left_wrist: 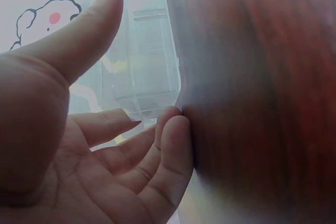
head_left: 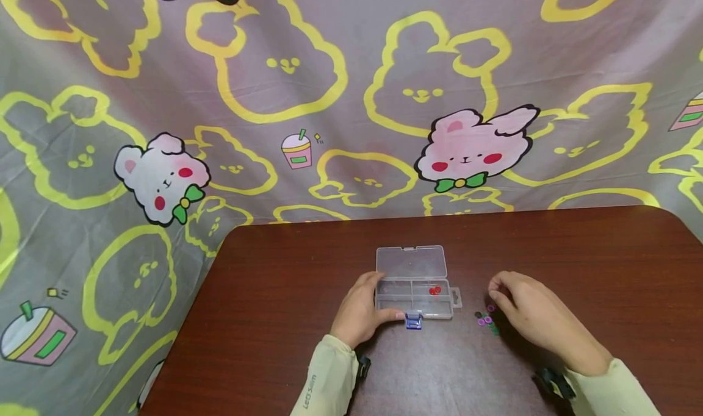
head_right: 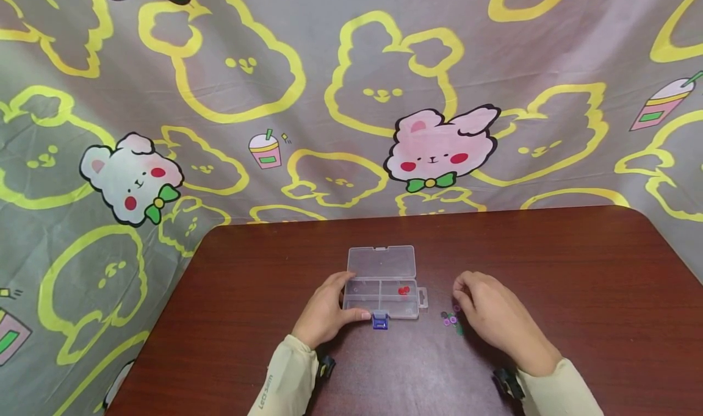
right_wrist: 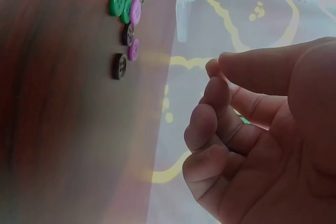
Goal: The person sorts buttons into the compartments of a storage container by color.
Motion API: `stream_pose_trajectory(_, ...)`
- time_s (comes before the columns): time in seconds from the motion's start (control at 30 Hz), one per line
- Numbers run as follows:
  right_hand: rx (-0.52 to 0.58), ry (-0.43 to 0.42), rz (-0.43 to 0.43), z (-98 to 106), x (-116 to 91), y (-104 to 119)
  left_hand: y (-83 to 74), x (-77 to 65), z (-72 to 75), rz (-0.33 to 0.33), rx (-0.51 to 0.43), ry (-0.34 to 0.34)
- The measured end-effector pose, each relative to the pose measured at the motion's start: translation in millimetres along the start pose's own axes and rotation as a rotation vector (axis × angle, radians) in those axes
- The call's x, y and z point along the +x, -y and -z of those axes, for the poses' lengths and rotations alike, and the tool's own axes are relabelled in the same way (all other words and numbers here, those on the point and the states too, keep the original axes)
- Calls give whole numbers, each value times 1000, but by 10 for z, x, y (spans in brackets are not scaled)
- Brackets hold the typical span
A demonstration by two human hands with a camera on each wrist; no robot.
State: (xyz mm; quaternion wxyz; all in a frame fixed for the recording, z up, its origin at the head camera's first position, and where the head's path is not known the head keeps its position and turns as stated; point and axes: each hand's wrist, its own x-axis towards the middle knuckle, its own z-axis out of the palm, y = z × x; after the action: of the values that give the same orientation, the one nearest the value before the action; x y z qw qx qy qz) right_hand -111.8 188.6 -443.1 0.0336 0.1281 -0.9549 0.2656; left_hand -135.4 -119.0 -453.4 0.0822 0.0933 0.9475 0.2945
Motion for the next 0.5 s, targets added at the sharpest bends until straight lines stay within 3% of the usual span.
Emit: stream_pose_trajectory(0.5, 20, 57, -51, 27, -34, -98, -1, 4, -6, 11, -8, 6)
